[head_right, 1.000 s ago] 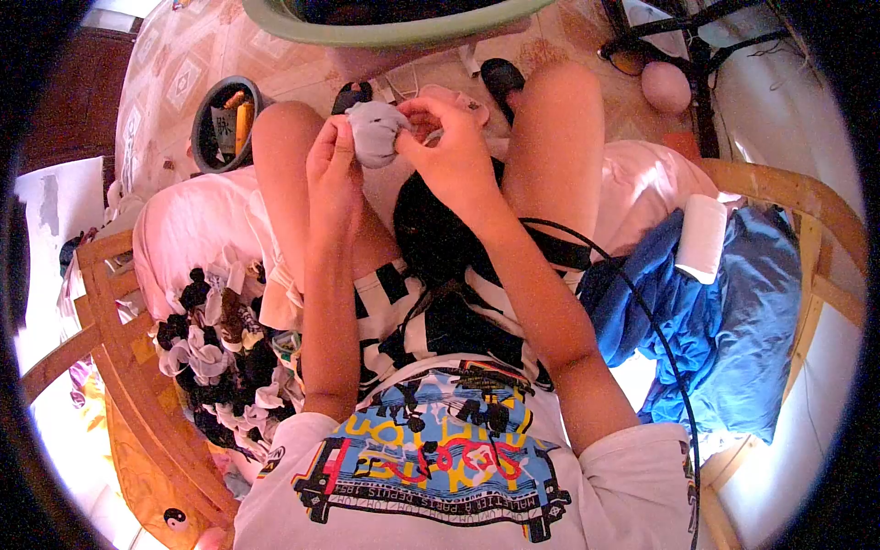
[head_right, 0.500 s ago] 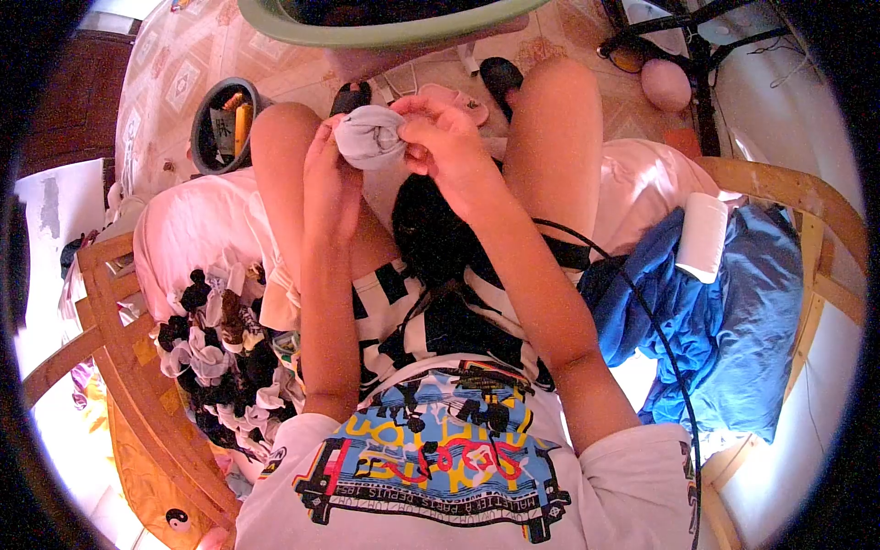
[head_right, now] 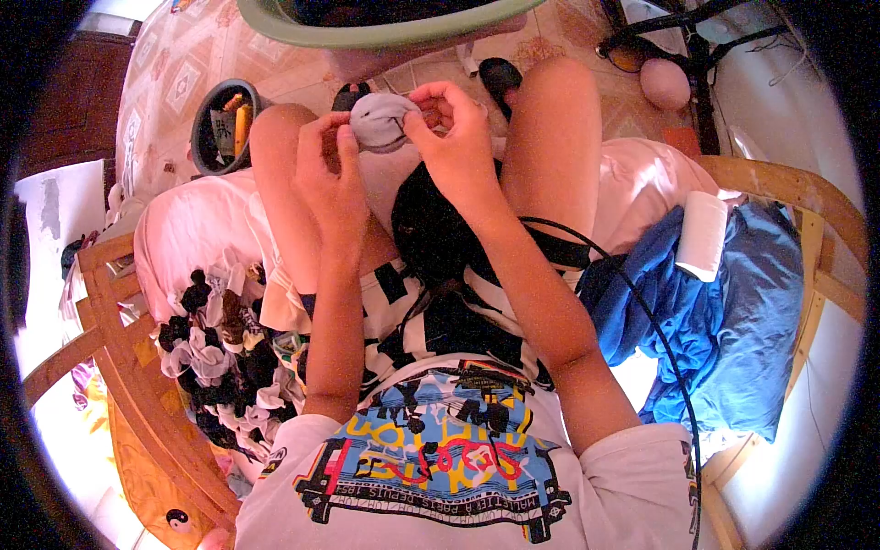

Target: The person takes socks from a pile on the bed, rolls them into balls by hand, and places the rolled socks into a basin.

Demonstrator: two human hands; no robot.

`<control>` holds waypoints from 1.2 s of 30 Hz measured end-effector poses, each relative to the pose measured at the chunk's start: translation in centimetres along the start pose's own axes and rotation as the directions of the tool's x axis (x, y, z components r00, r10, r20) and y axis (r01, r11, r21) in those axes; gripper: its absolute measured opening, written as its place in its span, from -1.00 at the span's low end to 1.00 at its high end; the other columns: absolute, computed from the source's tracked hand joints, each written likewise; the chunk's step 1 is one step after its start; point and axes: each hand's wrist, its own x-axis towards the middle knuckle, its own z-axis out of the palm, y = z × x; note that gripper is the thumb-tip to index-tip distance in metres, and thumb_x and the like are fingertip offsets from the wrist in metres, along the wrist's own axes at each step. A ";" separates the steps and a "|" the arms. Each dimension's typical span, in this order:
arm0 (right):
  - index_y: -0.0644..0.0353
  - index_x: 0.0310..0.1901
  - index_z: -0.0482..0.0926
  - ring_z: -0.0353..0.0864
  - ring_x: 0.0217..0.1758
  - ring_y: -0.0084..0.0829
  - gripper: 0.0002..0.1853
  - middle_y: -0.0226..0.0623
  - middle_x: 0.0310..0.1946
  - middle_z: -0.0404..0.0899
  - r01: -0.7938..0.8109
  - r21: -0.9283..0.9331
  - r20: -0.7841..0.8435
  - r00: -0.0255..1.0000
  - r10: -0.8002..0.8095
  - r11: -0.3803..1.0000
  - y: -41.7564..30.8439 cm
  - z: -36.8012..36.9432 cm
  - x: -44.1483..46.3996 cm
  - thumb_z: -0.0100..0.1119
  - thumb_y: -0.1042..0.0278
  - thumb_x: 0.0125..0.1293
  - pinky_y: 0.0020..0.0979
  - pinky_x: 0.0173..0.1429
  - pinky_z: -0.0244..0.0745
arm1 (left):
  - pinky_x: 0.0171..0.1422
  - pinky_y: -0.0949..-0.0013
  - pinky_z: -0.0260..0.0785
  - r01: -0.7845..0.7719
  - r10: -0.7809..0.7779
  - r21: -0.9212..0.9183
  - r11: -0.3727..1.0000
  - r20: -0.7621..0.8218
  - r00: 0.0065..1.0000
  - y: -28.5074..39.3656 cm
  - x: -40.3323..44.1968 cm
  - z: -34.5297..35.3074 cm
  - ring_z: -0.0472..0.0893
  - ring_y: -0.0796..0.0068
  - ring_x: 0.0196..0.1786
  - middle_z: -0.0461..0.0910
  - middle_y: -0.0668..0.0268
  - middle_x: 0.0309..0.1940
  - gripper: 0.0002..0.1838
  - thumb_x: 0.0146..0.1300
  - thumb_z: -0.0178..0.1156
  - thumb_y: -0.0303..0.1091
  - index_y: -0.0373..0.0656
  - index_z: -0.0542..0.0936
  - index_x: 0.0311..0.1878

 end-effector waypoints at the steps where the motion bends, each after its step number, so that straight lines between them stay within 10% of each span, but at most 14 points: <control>1: 0.28 -0.13 0.53 0.58 -0.27 -0.60 -0.80 -0.37 -0.31 0.63 0.004 -0.052 -0.004 1.000 -0.004 0.999 0.0 0.0 0.0 0.24 0.54 0.21 -0.55 -0.17 0.49 | -0.02 0.44 0.46 0.026 -0.025 -0.025 0.999 0.062 0.998 0.1 -0.1 0.1 0.61 0.45 -0.15 0.60 0.20 -0.18 -0.72 0.27 0.27 -0.43 -0.32 0.51 0.01; 21: 0.28 -0.15 0.51 0.55 -0.28 -0.64 -0.87 -0.41 -0.30 0.57 0.049 -0.036 0.108 0.993 -0.045 0.998 -0.2 0.4 -0.5 0.12 0.59 0.26 -0.59 -0.19 0.45 | 0.06 0.39 0.49 0.206 -0.194 -0.062 0.977 0.157 0.968 0.0 -1.0 1.3 0.65 0.42 -0.06 0.66 0.18 -0.13 -0.65 0.21 0.24 -0.55 -0.35 0.52 0.09; 29: 0.08 -0.21 0.43 0.38 -0.49 -0.75 -0.91 -0.57 -0.44 0.44 -0.405 0.351 0.291 0.904 0.313 0.844 -1.6 -0.4 -0.5 0.10 0.47 0.29 -0.65 -0.49 0.24 | -0.13 0.47 0.44 0.299 -0.287 -0.091 0.950 0.129 0.949 0.0 -0.5 0.8 0.58 0.55 -0.21 0.63 0.28 -0.22 -0.73 0.35 0.02 -0.50 -0.38 0.53 0.05; 36: -0.03 -0.28 0.36 0.25 -0.57 -0.82 -0.92 -0.66 -0.48 0.37 -0.403 0.319 0.268 0.906 0.326 0.858 -1.3 0.6 -0.6 0.03 0.39 0.37 -0.75 -0.55 0.07 | -0.08 0.46 0.44 0.470 -0.383 -0.648 0.600 0.283 0.879 -0.5 -0.8 1.3 0.59 0.52 -0.20 0.61 0.29 -0.24 -0.71 0.45 -0.15 -0.41 -0.34 0.54 -0.02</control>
